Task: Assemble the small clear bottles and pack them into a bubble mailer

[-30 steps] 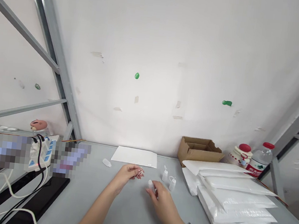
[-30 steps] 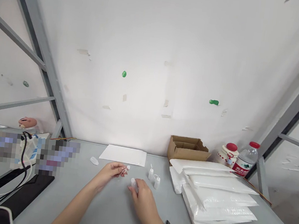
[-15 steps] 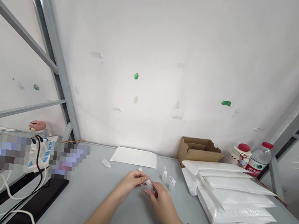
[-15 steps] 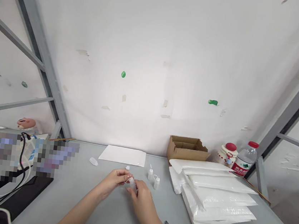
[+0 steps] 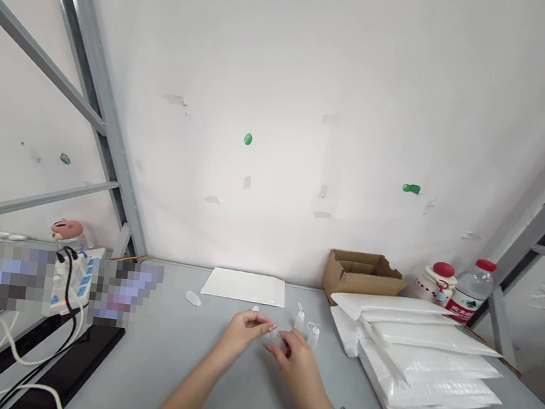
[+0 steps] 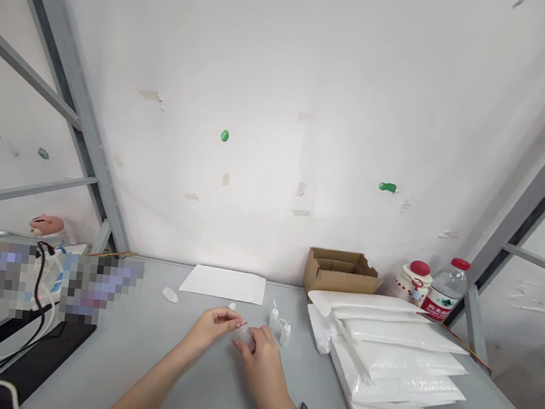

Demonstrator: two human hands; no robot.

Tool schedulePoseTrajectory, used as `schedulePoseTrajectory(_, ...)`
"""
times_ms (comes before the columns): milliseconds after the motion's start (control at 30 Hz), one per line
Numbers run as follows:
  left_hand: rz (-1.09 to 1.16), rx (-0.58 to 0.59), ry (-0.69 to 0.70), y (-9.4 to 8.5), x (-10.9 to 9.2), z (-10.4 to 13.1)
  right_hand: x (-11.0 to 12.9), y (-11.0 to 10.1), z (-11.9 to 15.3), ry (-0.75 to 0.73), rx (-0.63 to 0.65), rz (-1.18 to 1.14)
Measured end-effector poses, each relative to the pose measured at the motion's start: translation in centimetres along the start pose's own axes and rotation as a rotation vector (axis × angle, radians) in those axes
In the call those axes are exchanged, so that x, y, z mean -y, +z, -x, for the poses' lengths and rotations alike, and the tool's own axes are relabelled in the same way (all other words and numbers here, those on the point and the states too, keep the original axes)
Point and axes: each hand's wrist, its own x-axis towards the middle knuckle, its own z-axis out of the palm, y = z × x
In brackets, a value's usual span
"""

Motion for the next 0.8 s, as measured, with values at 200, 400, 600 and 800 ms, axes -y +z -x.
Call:
schedulePoseTrajectory(200, 0.11, 0.03, -0.021, -0.2, 0.2, 0.0, -0.2, -0.1, 0.1, -0.134, -0.089, -0.089)
schedulePoseTrajectory(400, 0.21, 0.032, -0.022, 0.0, 0.5, 0.1, -0.1, -0.1, 0.2, -0.218, -0.134, -0.067)
schedulePoseTrajectory(600, 0.169, 0.014, -0.017, 0.4, 0.6, 0.1, -0.7, 0.5, 0.3, -0.256, -0.217, 0.005)
schedulePoseTrajectory(800, 0.146, -0.031, -0.038, 0.7, 0.1, 0.5, -1.2, 0.9, 0.4, -0.34, -0.31, 0.085)
